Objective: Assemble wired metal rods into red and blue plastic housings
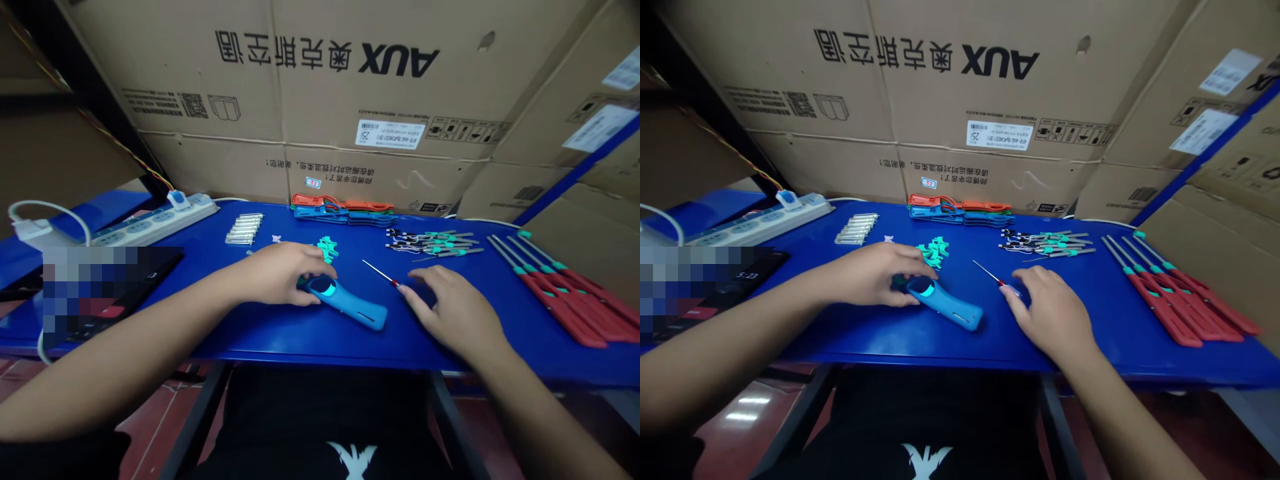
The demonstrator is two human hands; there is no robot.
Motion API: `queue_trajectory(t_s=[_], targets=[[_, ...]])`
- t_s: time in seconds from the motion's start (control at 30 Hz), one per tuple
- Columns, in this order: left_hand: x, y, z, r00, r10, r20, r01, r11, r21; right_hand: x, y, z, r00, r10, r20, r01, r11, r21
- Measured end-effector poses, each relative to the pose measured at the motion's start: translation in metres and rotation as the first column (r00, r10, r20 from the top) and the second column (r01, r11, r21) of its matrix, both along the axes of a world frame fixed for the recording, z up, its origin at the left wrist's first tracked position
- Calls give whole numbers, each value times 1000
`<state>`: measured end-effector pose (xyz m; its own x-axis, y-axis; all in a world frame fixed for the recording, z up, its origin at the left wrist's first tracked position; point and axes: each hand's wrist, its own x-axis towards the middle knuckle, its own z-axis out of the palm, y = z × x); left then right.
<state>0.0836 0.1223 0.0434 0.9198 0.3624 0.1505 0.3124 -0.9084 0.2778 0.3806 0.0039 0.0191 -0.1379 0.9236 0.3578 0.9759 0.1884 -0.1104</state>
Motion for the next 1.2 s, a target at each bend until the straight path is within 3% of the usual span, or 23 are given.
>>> queue_trajectory(t_s=[0.03, 0.13, 0.23, 0.33, 0.4, 0.5, 0.6, 0.73, 0.83, 0.93, 1.07, 1.13, 1.2], targets=[[4, -3, -1, 1000, -8, 13, 7, 999, 51, -10, -7, 2, 998, 38, -39, -38, 999, 19], [12, -13, -4, 996, -71, 58, 59, 980, 190, -41, -26, 3, 951, 302, -65, -306, 951, -48], [15, -27, -4, 980, -156, 120, 101, 922, 373, -57, -34, -5, 928, 363, -80, -368, 928, -65], [12, -44, -2, 929, -200, 312, -43, 778, 627, -40, -33, -14, 951, 269, -152, -265, 963, 50], [10, -51, -2, 868, -232, 439, -142, 731, 667, -11, -31, -17, 979, 84, -185, -43, 976, 214], [9, -49, -3, 840, -283, 463, -92, 767, 635, 46, -37, -21, 927, -330, -181, 371, 883, 289], [11, -35, -5, 857, -296, 422, -8, 811, 585, 95, -55, -30, 774, -632, -35, 630, 764, 139], [13, -22, -6, 854, -230, 467, -23, 880, 474, 131, -79, -46, 710, -695, 115, 702, 711, -37], [12, -20, -4, 858, -232, 459, -32, 866, 498, 141, -78, -50, 715, -676, 181, 691, 722, -34], [7, -19, 3, 845, -186, 501, -105, 861, 498, 143, -64, -43, 672, -699, 244, 724, 690, -16], [-3, -12, 18, 733, 145, 665, -349, 919, 184, 146, -46, -30, 624, -728, 285, 773, 628, -88], [-5, -2, 25, 691, 320, 648, -462, 885, 56, 150, -41, -27, 624, -730, 280, 777, 616, -124], [-4, 15, 29, 721, 414, 556, -526, 849, 50, 156, -36, -25, 624, -726, 289, 779, 610, -149]])
